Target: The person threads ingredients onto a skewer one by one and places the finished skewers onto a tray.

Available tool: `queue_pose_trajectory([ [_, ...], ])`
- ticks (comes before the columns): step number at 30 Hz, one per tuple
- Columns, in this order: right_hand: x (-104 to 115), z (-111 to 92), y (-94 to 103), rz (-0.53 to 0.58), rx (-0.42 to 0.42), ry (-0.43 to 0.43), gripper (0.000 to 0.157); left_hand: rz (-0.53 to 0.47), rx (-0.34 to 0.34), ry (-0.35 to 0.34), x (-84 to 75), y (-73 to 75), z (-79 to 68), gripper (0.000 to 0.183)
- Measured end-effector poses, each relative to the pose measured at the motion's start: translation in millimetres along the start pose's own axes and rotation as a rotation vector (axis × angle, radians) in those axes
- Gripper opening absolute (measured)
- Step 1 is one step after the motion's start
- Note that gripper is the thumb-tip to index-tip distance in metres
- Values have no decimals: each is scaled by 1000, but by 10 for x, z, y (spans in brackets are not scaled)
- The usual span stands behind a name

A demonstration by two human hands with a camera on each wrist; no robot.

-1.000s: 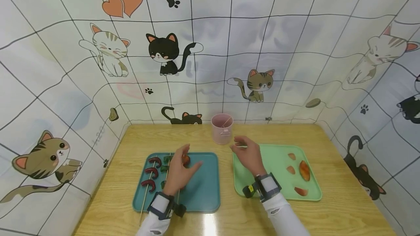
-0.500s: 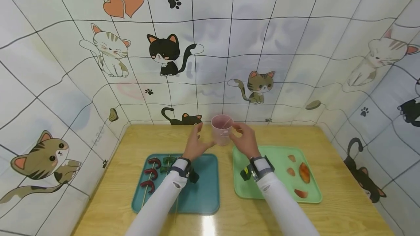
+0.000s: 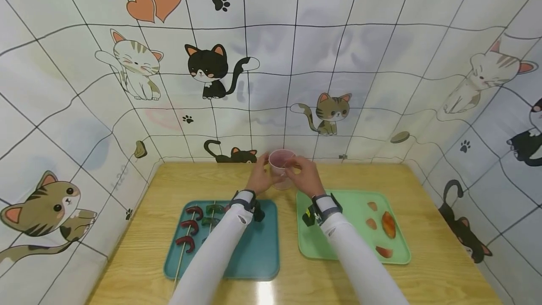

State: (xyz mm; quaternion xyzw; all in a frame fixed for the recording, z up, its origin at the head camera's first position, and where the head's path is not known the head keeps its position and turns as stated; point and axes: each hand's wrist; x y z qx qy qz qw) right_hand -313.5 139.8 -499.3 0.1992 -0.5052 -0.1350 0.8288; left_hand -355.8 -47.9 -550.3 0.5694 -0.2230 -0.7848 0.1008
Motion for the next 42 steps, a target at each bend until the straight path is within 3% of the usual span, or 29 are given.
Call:
queue_pose_trajectory([
  [5, 1, 37, -19, -24, -8, 11, 16, -60, -10, 5, -10, -48, 14, 84],
  [9, -9, 60, -18, -48, 4, -8, 10, -78, -19, 48, -47, -59, -15, 82],
  [22, 4, 111, 19, -42, 13, -17, 10, -73, -48, 50, -26, -76, -20, 79],
  [32, 75, 175, 97, 32, -127, -70, 17, -77, -40, 56, 55, -93, -32, 80],
  [42, 219, 245, 325, 131, -254, -41, 14, -72, -23, 74, -6, -93, -31, 79],
])
Point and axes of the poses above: each hand's wrist, its own z-axis towards the middle knuckle, its own y-axis out of the back of the hand, x = y × z, and after that the axes turned 4 degrees about z, right-handed
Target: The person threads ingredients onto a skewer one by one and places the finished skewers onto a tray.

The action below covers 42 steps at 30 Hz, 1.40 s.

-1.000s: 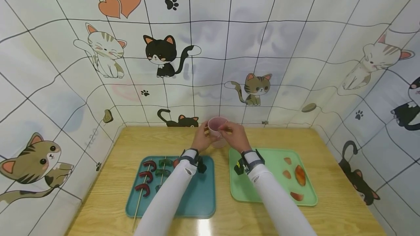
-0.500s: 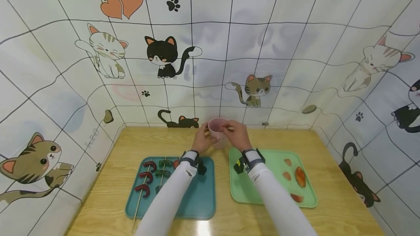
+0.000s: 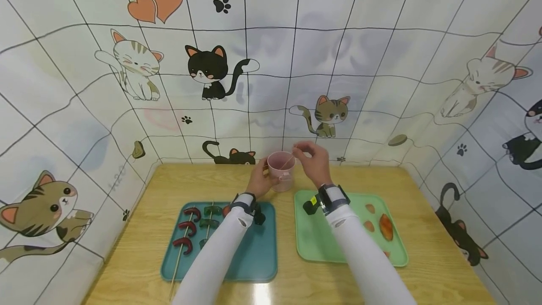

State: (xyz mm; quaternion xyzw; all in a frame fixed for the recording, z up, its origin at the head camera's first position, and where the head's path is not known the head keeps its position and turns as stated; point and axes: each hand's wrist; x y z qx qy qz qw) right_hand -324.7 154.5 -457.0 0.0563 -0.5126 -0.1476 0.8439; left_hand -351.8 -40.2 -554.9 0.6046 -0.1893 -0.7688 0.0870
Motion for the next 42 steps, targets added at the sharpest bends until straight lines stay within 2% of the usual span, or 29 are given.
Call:
queue_pose_trajectory([
  [8, 217, -19, 240, 190, -84, -92, 23, 62, 40, 19, -43, 76, -27, 82],
  [13, 293, -108, 403, 367, -120, -122, 32, 102, 64, 80, -85, 196, -174, 94],
  [16, 315, -189, 503, 449, -132, -135, 34, 76, 79, 104, -118, 253, -290, 99],
  [23, 324, -477, 599, 554, -152, -232, 26, -6, 133, 53, -288, 362, -678, 99],
  [27, 276, -683, 542, 634, -147, -282, 21, -7, 173, 6, -453, 387, -978, 95],
  [32, 231, -952, 448, 655, -121, -353, 22, -44, 204, -28, -617, 346, -1307, 79],
  [39, 231, -1298, 318, 667, -68, -394, 21, -21, 230, -58, -766, 310, -1613, 55],
  [42, 230, -1430, 253, 670, -35, -410, 26, -9, 240, -43, -788, 303, -1703, 49],
])
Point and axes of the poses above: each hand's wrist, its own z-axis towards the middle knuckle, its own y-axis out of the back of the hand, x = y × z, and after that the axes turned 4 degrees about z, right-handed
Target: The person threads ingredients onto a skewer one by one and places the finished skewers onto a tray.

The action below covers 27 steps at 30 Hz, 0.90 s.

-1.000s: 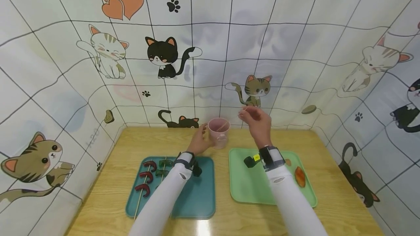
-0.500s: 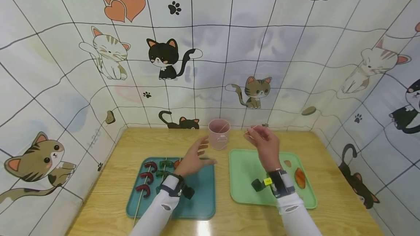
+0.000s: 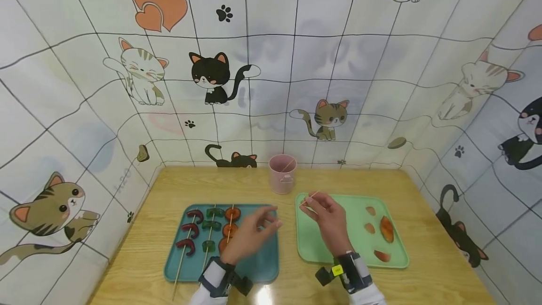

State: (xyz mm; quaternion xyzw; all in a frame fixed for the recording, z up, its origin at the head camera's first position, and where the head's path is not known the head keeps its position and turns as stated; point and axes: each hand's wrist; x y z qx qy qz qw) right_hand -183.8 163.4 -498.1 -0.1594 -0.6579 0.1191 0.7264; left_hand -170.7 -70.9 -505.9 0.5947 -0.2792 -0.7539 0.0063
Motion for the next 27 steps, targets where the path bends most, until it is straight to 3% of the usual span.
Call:
queue_pose_trajectory([
  [7, -147, -152, -61, -15, 65, -40, 38, 16, 66, 46, 11, -54, -121, 33],
  [14, -209, -194, -82, -13, 65, -72, 46, 57, 61, 28, 11, -98, -186, 29],
  [22, -272, -225, -83, -5, 28, -126, 37, 88, 48, 30, 56, -163, -269, 33],
  [27, -281, -240, -66, -59, 51, -158, 33, 102, 23, 21, 72, -170, -318, 31],
])
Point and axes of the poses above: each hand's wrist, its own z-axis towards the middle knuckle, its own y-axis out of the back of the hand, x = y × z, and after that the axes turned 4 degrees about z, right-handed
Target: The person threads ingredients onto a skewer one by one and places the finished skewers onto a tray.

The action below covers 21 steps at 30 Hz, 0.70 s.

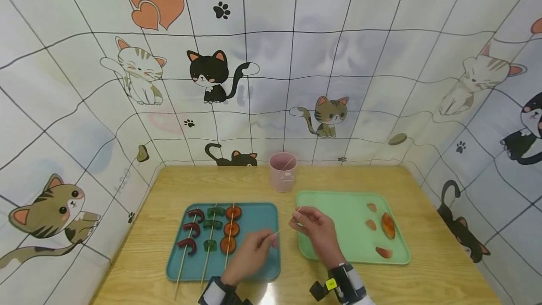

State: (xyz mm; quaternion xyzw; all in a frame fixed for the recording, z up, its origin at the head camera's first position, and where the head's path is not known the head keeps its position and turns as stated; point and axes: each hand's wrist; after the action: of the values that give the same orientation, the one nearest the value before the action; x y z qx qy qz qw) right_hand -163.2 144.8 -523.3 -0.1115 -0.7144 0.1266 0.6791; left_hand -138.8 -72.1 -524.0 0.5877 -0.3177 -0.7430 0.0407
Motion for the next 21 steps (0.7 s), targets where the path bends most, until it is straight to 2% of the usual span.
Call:
queue_pose_trajectory([
  [4, 40, -3, 81, -150, 34, 16, 36, 23, -35, 32, 25, 26, -46, 32],
  [10, 157, 3, 315, -562, 2, 121, 34, 55, -110, 92, 93, 99, -114, 33],
  [17, 280, 51, 737, -902, -27, 246, 46, 29, -127, 143, 145, 195, -172, 32],
  [21, 364, 49, 990, -1075, -54, 242, 54, 17, -129, 170, 154, 225, -208, 32],
])
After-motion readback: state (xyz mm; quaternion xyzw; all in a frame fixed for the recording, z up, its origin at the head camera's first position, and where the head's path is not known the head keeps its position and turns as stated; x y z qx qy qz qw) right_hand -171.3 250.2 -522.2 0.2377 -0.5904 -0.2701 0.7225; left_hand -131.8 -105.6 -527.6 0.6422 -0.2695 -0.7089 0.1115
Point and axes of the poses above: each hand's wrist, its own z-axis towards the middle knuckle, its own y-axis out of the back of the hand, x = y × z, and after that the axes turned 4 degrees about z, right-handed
